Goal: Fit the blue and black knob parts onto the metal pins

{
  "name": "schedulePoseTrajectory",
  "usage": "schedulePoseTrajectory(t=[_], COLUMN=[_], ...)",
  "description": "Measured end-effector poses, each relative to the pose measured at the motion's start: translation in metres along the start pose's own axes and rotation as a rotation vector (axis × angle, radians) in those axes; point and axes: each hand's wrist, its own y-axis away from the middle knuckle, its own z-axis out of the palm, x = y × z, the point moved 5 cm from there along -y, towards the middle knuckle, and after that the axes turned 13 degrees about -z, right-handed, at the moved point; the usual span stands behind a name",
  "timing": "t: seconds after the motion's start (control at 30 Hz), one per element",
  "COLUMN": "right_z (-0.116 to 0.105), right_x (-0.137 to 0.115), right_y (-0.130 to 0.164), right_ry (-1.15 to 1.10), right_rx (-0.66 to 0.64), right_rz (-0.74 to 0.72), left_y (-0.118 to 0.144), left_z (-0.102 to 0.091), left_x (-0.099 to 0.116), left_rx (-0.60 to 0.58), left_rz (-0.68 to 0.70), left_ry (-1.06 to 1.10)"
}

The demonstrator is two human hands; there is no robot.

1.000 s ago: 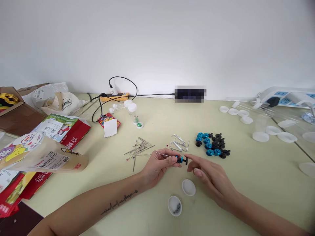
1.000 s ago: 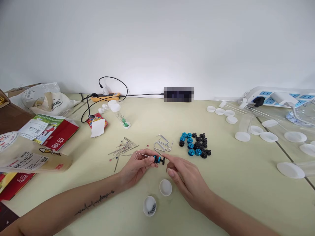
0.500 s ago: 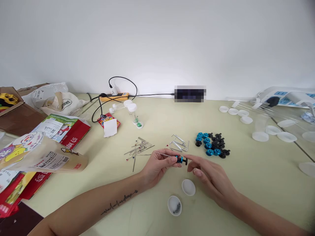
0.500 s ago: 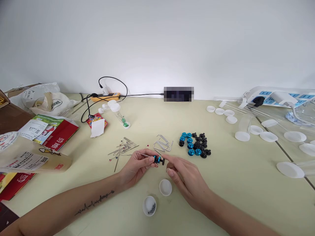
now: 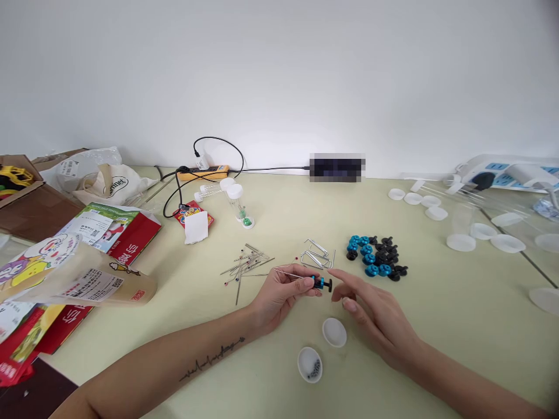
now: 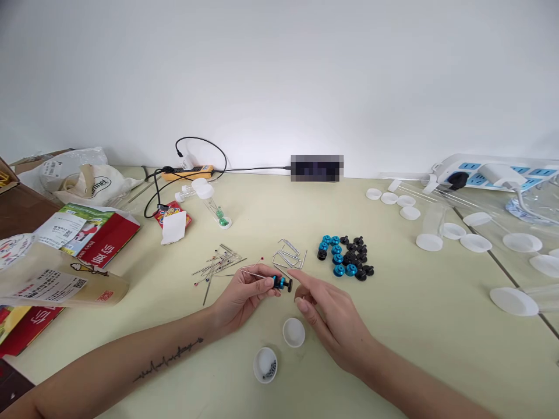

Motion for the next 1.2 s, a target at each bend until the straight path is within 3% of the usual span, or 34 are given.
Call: schedulePoseTrajectory(t=[1.2], right_z=[-0.0015], right_x=[-0.0017], right_y=[-0.0012], right_ry=[0.038], right_rx=[-0.005], right_rz=[0.018], left_y=[-0.001], left_z=[-0.0019], left_x=[-0.0015], left_rx=[0.011], left_rz=[0.014], left_ry=[0.001])
